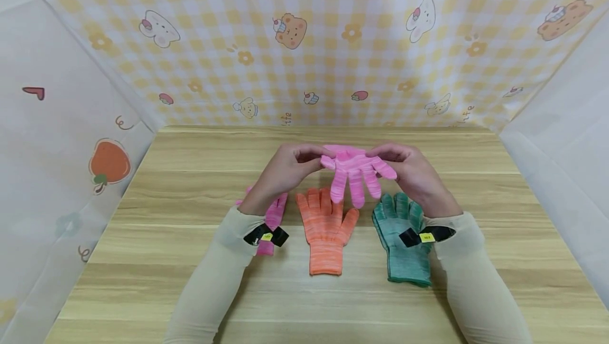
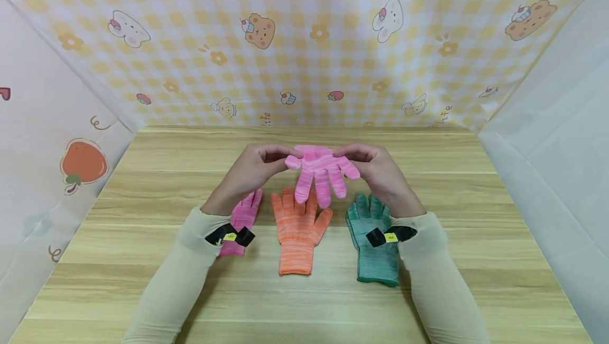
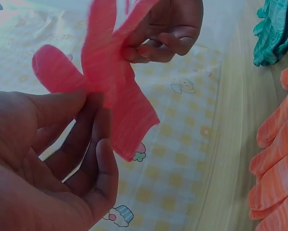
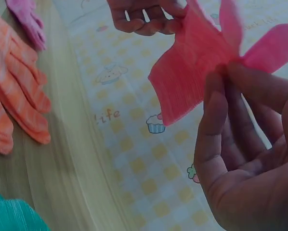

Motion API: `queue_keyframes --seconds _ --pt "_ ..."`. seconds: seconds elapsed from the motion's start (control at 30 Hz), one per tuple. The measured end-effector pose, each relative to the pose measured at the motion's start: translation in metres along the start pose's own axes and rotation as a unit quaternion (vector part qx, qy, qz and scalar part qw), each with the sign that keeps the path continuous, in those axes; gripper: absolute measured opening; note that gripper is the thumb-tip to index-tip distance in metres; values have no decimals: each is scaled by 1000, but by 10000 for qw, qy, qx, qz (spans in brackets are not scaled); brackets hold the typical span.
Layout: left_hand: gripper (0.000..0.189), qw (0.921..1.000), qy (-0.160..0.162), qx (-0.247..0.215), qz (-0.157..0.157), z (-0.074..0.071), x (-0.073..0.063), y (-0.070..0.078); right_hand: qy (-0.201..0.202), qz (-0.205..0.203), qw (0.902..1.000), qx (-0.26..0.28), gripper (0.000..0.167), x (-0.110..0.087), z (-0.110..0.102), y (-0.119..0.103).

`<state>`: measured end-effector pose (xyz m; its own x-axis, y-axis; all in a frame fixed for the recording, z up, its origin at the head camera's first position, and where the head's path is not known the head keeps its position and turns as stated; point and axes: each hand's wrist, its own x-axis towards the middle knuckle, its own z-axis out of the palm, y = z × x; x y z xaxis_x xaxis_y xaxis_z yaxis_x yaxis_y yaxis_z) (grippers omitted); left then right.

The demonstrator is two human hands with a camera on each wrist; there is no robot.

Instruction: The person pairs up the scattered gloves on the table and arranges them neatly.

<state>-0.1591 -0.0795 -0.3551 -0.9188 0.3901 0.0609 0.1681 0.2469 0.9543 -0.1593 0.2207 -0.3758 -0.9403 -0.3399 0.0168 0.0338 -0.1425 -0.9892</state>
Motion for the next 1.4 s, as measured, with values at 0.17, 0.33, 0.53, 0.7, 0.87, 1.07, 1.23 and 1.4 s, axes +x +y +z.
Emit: queue_keyframes --seconds 0.17,0.33,0.53,0.7,0.87,1.07,1.23,1.4 --pt "18 9998 45 154 133 0 0 -1 383 -308 9983 -322 31 1 3 1" --pt "14 9975 79 545 448 0 2 -2 263 -507 9968 -557 21 1 4 1" --pt "16 9992 -60 240 308 2 2 -1 69 -252 9997 -21 24 2 7 1" --pt "18 9999 -90 47 130 3 1 0 55 28 9991 421 21 3 10 0" --pt "21 9997 -154 -171 -15 4 1 -1 -182 113 9979 606 15 4 11 1" --pt "28 9965 -337 -686 -351 8 2 0 -291 187 9958 844 30 5 12 3" --pt "38 9907 -481 -1122 -597 12 0 3 -327 251 9927 1135 36 5 14 3" --pt "44 9895 -468 -1161 -724 14 -1 3 -296 415 9897 1339 36 5 17 4"
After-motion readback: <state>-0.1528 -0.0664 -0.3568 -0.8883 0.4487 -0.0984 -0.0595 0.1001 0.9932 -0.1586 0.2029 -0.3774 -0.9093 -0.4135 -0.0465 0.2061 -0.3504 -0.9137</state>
